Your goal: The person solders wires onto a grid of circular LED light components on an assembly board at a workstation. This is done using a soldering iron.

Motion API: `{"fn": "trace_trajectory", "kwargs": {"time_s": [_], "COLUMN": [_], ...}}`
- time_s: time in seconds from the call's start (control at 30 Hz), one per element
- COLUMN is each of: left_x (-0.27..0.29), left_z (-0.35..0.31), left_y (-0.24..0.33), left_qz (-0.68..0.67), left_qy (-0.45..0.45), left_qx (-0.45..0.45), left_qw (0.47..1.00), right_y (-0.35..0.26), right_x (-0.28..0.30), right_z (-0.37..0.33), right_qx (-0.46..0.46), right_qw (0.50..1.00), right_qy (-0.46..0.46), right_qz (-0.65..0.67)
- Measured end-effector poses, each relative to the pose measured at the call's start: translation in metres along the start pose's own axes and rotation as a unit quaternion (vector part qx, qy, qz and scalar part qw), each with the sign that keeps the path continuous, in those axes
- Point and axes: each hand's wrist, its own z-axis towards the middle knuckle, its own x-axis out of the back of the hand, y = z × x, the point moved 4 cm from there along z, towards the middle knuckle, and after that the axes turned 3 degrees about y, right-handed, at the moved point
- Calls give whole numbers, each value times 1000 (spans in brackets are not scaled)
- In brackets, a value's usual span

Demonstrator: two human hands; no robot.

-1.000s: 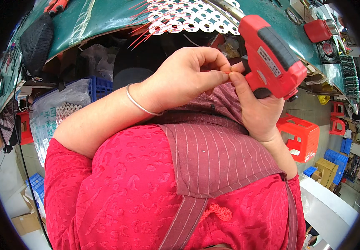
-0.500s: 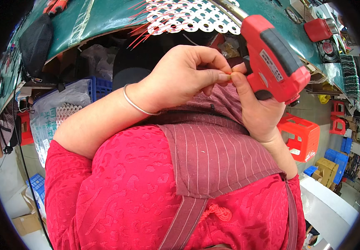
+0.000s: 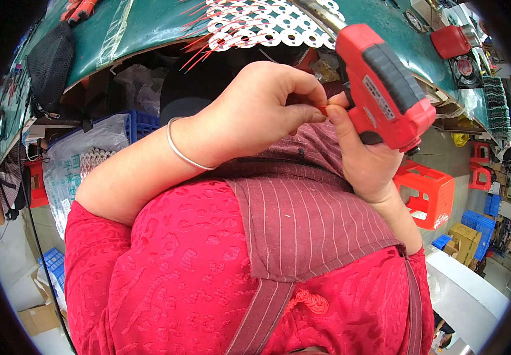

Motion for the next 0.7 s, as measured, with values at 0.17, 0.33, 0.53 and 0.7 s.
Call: {"fn": "trace_trajectory", "kwargs": {"time_s": [0.17,0.33,0.53,0.7], "left_x": [1,3,6,7], "left_z": [2,1,4,7], "left_y": [1,0,14,15], "left_qz": [5,10,180,188], "left_qy": [-6,-6,31,36], "left_qx": [15,35,-170,-184], "left_qw": [1000,999,968,964], "right_y": [2,3,1,4], "right_x": [1,0,0,1], "right_z": [-1,-2,0,0], "right_qx": [1,5,11,0], "right_qw": [1000,1000,1000,1000], "right_qy": [7,5,-3,11], "right_qz": [-9,-7,-10,5]}}
